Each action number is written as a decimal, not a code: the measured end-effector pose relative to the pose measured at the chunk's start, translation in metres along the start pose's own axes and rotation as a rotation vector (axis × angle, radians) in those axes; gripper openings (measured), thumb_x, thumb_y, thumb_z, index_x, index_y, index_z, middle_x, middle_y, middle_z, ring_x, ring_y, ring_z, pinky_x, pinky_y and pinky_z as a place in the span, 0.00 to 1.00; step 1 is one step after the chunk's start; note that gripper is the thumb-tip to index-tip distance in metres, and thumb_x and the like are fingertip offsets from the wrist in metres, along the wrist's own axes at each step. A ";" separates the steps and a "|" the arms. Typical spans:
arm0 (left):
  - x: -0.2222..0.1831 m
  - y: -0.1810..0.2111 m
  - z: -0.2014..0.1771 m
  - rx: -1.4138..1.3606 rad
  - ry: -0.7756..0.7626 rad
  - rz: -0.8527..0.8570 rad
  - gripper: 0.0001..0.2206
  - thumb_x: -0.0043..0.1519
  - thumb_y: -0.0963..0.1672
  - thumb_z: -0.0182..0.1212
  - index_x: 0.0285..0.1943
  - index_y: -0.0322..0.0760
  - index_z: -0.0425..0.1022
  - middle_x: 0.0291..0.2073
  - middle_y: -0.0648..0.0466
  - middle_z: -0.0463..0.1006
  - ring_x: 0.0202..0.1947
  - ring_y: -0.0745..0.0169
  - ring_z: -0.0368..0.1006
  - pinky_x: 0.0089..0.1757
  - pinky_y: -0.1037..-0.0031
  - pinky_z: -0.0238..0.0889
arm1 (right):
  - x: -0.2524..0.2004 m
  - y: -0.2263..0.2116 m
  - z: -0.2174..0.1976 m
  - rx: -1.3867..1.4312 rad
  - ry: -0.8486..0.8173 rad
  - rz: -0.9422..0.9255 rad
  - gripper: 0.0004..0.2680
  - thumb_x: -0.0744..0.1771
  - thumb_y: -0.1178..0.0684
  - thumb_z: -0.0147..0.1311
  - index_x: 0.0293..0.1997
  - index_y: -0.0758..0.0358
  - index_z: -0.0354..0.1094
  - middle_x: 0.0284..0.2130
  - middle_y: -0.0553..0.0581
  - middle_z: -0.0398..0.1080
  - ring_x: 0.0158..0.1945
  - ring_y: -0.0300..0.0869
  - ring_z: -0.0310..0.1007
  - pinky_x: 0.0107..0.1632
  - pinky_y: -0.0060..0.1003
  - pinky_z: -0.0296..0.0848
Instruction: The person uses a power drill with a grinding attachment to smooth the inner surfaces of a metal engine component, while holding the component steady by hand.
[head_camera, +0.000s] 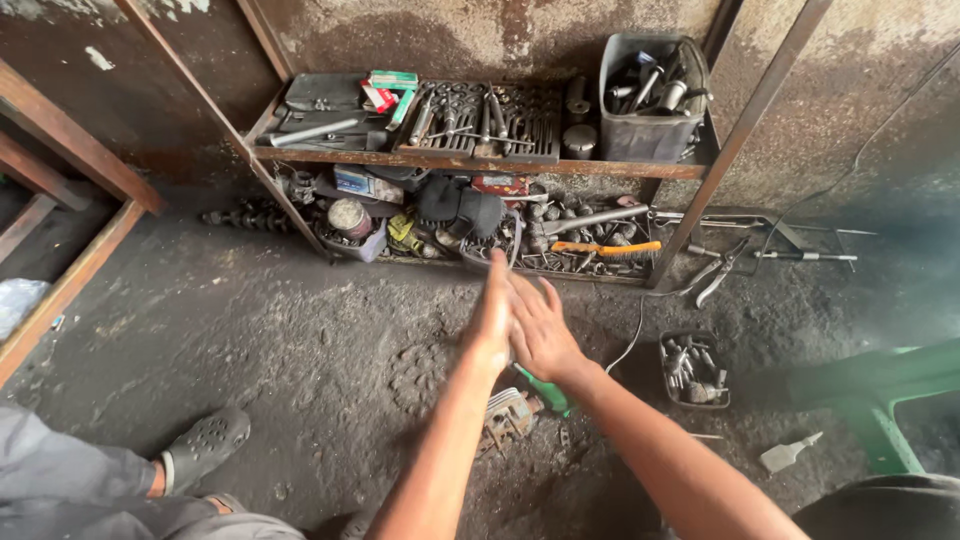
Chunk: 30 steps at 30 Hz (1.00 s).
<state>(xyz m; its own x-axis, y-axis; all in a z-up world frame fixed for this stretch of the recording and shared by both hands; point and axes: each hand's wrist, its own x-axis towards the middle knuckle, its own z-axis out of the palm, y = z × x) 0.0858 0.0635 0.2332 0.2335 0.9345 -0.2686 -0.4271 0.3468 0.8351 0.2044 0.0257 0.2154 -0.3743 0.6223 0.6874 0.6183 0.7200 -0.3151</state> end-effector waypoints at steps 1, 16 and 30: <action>-0.009 0.012 0.003 0.103 -0.091 0.109 0.33 0.73 0.63 0.35 0.65 0.33 0.66 0.59 0.44 0.71 0.61 0.53 0.69 0.61 0.59 0.61 | -0.012 0.015 0.006 -0.127 -0.351 0.221 0.21 0.72 0.43 0.34 0.72 0.63 0.54 0.69 0.64 0.57 0.75 0.51 0.53 0.76 0.63 0.37; -0.054 0.076 -0.043 1.289 0.442 0.335 0.25 0.70 0.55 0.46 0.31 0.32 0.74 0.32 0.37 0.81 0.36 0.33 0.77 0.41 0.52 0.69 | -0.205 0.095 0.101 -1.147 -1.147 -0.259 0.27 0.68 0.46 0.47 0.74 0.71 0.46 0.65 0.71 0.58 0.69 0.66 0.52 0.69 0.67 0.42; -0.079 0.043 -0.091 1.481 0.028 -0.073 0.17 0.61 0.50 0.60 0.55 0.41 0.70 0.49 0.48 0.81 0.51 0.47 0.76 0.51 0.58 0.68 | -0.155 0.112 0.082 -0.894 -1.227 -0.189 0.38 0.61 0.51 0.61 0.76 0.73 0.38 0.41 0.64 0.72 0.44 0.53 0.73 0.47 0.47 0.69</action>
<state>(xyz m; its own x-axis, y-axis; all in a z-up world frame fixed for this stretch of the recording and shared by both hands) -0.0303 0.0122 0.2464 0.1911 0.9261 -0.3252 0.8459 0.0127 0.5332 0.2751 0.0344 0.0201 -0.5379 0.7312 -0.4196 0.5299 0.6804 0.5062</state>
